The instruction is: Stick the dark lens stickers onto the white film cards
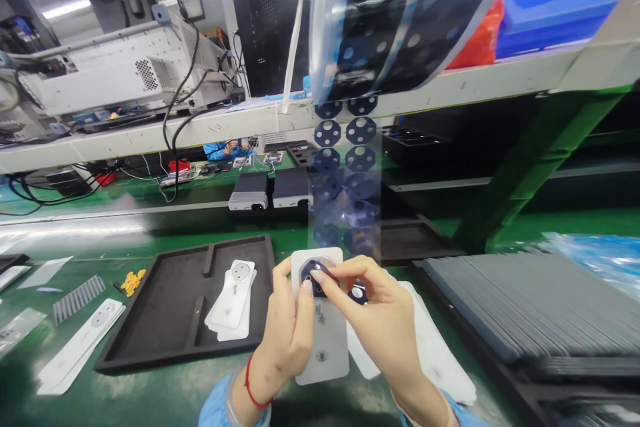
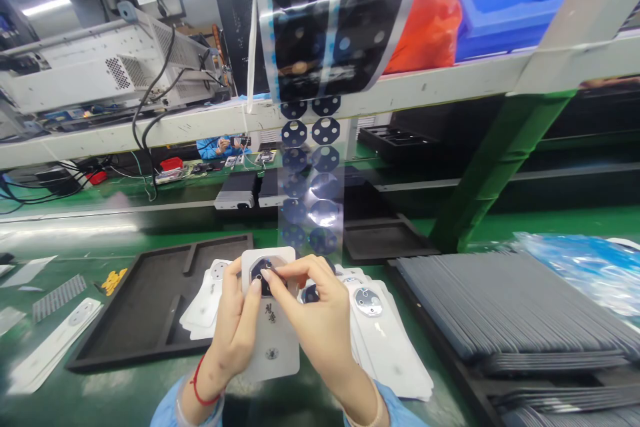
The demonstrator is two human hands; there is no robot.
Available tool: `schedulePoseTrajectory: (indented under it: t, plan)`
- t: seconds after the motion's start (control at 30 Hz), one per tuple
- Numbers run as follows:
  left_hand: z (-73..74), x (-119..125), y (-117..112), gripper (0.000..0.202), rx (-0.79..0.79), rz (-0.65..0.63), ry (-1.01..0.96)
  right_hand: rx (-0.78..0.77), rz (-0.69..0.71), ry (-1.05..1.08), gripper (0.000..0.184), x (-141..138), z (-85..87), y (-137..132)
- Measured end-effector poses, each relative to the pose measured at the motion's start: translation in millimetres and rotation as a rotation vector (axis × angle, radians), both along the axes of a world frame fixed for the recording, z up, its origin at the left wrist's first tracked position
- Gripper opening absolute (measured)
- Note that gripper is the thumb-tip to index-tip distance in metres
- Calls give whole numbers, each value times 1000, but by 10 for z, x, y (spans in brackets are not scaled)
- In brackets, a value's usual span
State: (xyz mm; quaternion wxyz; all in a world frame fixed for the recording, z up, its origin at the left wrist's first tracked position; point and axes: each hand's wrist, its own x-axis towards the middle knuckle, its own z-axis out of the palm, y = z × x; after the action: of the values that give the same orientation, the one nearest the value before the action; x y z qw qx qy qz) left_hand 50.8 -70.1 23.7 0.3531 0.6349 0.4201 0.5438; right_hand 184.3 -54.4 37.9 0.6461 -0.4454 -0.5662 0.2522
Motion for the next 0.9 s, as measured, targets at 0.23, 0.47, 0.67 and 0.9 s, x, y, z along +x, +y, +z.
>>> schedulePoseTrajectory:
  t: [0.23,0.47,0.67,0.9]
  plan:
    - [-58,23,25,32,14,53,-5,95,-180,-33,75,-57,-68,76]
    - [-12,56,57,35,-70,16,-2,-231,211,88,40,-17,-49,119]
    - [-39,17,89,33,-197,21,-175,-271,474,130,45,53,-65,153]
    - [-58,53,125,36,-169,137,-232,-352,641,172,51,122,-26,165]
